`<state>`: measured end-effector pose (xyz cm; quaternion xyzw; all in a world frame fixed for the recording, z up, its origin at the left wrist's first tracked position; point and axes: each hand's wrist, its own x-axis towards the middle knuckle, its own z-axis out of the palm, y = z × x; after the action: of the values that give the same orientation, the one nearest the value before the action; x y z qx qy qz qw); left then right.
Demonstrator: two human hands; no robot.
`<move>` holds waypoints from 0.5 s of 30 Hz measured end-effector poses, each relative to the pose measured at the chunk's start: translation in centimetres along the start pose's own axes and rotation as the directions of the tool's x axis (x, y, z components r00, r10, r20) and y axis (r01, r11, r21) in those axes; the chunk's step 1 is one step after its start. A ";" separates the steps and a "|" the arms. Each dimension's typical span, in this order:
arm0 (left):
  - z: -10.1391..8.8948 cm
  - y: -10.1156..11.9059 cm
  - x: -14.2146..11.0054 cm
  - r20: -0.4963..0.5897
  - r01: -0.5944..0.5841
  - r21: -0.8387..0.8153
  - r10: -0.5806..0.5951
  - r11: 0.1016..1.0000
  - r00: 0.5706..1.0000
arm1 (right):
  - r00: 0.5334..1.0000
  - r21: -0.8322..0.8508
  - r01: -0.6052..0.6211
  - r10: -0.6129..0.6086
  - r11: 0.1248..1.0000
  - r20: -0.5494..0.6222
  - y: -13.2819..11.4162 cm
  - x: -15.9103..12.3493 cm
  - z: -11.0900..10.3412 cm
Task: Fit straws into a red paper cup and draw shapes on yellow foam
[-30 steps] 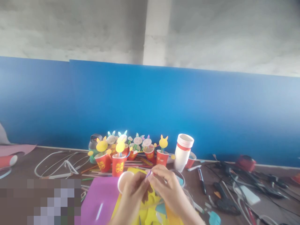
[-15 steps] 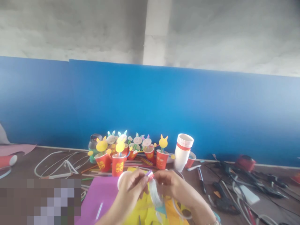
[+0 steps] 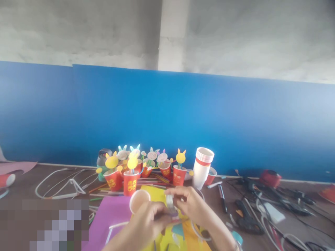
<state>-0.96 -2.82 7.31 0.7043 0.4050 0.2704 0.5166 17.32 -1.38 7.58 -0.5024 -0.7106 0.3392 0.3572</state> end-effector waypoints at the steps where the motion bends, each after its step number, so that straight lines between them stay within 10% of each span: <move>1: 0.1 0.0 -0.1 -0.009 -0.004 0.019 0.004 1.000 1.000 | 1.000 0.004 -0.005 0.005 1.000 0.019 0.1 -0.1 0.1; 15: 0.5 -0.9 0.8 -0.156 0.085 0.225 -0.051 0.971 0.986 | 0.970 0.557 -0.093 0.200 0.825 -0.135 -0.8 0.3 3.1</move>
<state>-0.44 -2.28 6.31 0.7231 0.4950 0.2555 0.4084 14.26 -1.68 6.77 -0.4625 -0.5064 0.5054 0.5237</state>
